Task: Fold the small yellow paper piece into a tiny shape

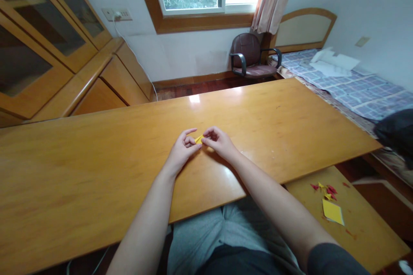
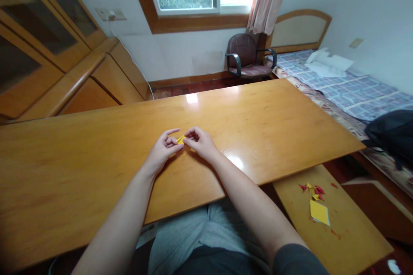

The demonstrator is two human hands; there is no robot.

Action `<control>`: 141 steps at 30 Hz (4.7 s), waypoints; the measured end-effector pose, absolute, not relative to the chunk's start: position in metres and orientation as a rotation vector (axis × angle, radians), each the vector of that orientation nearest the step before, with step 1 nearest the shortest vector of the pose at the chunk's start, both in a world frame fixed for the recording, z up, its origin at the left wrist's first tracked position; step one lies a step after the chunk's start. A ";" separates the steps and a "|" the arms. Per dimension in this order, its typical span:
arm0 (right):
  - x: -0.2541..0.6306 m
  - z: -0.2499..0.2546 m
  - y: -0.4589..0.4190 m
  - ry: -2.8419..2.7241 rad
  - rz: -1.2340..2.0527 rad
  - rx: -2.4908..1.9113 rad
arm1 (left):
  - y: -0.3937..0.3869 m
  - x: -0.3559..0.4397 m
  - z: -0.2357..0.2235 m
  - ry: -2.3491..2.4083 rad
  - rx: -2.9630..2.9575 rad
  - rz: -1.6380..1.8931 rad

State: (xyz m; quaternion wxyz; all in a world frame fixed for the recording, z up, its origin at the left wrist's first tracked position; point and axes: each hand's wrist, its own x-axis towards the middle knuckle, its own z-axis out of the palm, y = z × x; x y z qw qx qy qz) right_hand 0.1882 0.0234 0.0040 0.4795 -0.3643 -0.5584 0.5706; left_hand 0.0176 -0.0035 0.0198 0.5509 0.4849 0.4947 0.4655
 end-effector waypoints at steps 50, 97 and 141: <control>0.190 0.004 0.029 -1.253 1.533 -0.922 | 0.000 0.023 0.025 1.221 1.077 1.107; 0.191 0.002 0.031 -1.177 1.575 -0.834 | -0.005 0.013 0.030 1.059 1.005 1.041; 0.188 0.003 0.027 -1.315 1.464 -0.845 | -0.005 0.020 0.025 1.132 1.066 1.103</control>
